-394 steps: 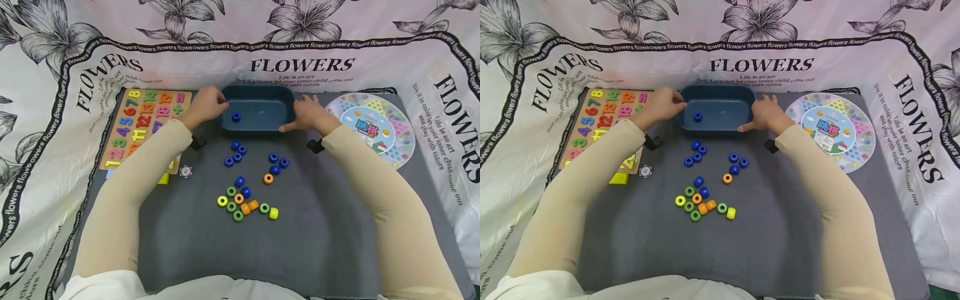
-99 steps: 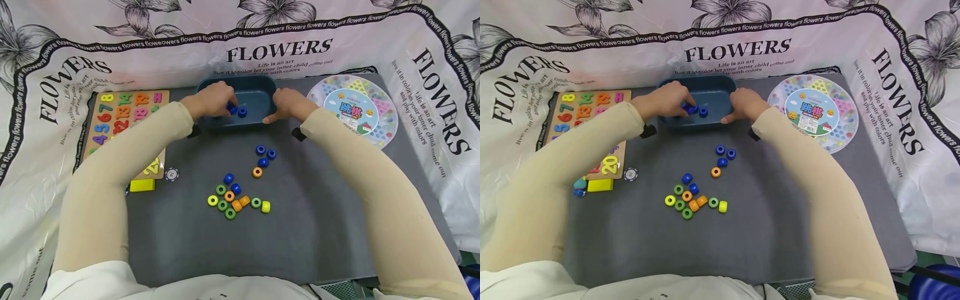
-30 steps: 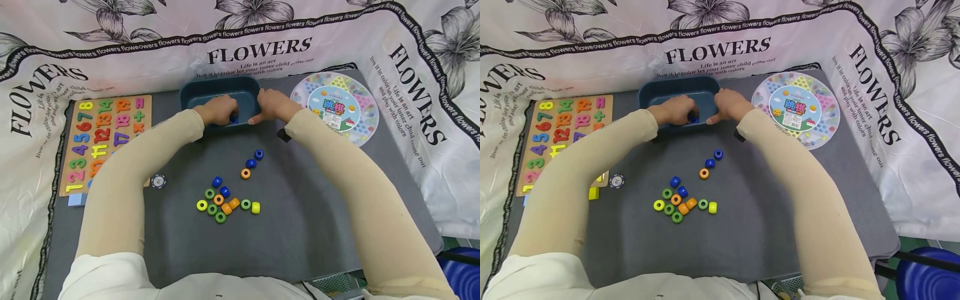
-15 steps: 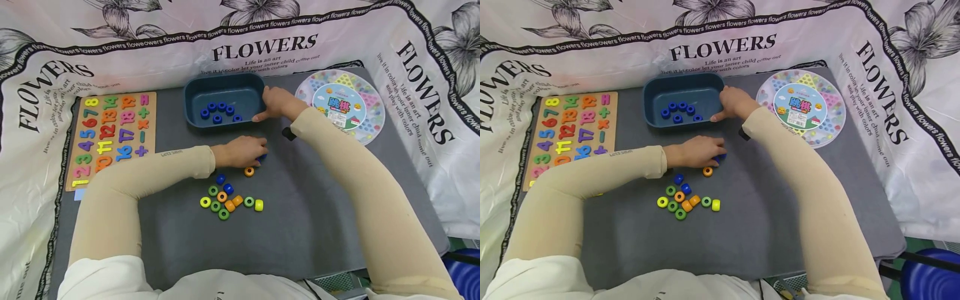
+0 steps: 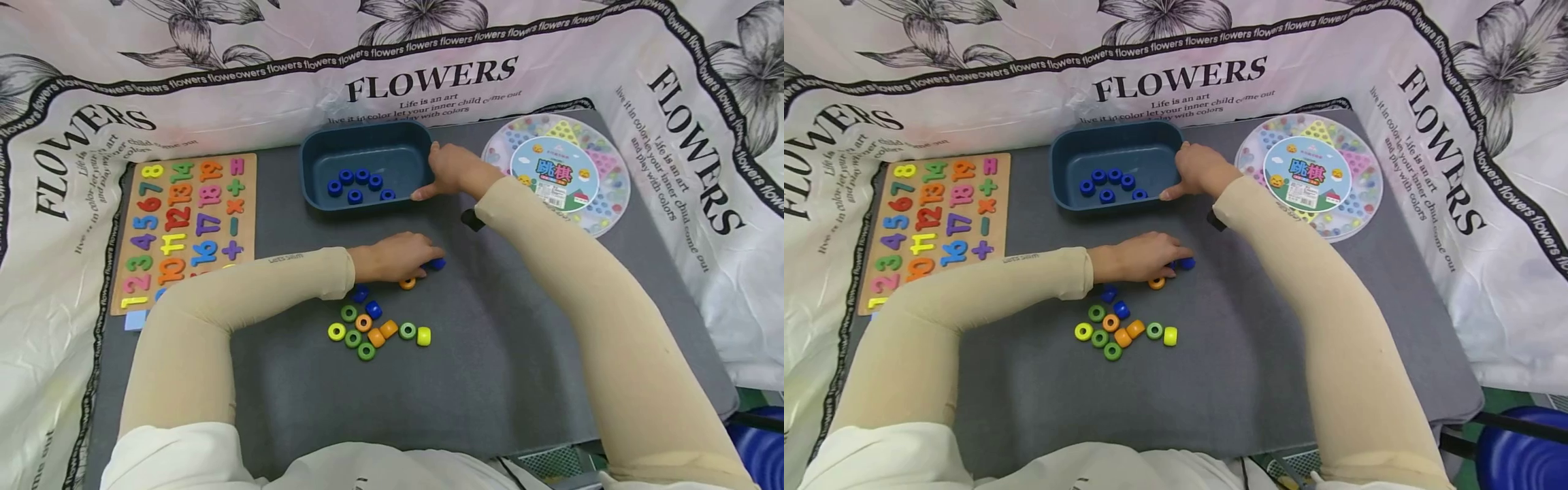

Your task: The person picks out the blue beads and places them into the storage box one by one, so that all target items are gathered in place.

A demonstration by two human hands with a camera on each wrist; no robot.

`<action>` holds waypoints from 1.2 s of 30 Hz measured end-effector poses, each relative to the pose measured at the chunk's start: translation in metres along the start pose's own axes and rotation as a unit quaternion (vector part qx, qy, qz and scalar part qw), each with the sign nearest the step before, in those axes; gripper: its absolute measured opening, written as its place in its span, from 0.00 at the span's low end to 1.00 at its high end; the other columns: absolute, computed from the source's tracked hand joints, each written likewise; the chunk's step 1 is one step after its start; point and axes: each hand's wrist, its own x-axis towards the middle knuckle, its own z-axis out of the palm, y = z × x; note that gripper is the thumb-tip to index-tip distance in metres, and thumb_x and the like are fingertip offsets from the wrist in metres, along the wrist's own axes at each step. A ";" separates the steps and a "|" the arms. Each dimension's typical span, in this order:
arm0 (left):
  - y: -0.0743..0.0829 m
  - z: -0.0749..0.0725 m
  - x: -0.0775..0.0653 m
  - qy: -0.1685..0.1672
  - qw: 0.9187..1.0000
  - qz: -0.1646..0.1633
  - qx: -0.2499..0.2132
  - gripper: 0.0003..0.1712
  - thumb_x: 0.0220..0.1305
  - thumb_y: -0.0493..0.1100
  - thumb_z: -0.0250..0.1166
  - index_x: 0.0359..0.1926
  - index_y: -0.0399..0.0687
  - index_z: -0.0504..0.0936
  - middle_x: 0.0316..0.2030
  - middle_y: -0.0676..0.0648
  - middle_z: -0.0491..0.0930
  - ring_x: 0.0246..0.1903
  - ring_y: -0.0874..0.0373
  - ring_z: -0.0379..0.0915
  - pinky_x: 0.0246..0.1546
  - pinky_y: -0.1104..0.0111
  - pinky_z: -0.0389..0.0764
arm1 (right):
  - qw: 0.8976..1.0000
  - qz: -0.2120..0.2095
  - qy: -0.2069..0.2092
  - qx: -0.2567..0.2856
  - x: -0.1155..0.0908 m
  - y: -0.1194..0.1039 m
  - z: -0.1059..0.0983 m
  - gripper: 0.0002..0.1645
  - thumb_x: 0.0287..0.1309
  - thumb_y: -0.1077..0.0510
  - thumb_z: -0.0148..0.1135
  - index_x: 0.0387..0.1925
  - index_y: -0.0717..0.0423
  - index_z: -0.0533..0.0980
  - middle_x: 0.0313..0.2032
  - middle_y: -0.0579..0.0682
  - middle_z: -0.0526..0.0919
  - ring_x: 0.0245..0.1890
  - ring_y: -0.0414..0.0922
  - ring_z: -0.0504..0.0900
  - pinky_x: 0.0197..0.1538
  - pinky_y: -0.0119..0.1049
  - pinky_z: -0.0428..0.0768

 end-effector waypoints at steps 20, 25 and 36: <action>-0.094 -0.109 0.023 0.059 0.971 -0.232 -0.024 0.15 0.60 0.44 0.62 0.44 0.37 0.78 0.41 0.42 0.78 0.43 0.50 0.74 0.47 0.62 0.76 | 1.000 -0.008 -0.009 0.009 -0.003 0.007 0.003 0.71 0.50 0.25 0.52 0.68 0.75 0.34 0.65 0.74 0.55 0.65 0.62 0.61 0.67 0.51 0.61; -0.106 -0.091 0.035 0.012 0.966 -0.255 -0.025 0.13 0.60 0.42 0.62 0.43 0.39 0.75 0.38 0.44 0.77 0.38 0.53 0.76 0.42 0.64 0.78 | 1.000 -0.019 0.006 -0.005 -0.001 0.001 0.004 0.70 0.49 0.25 0.53 0.68 0.76 0.39 0.66 0.73 0.55 0.64 0.63 0.62 0.66 0.51 0.63; -0.104 -0.078 0.043 0.018 0.970 -0.241 -0.012 0.11 0.62 0.43 0.59 0.42 0.40 0.74 0.36 0.44 0.75 0.35 0.53 0.75 0.38 0.63 0.76 | 1.000 -0.017 0.015 -0.011 -0.002 0.005 -0.001 0.69 0.49 0.25 0.53 0.67 0.76 0.40 0.65 0.74 0.57 0.62 0.64 0.65 0.64 0.52 0.65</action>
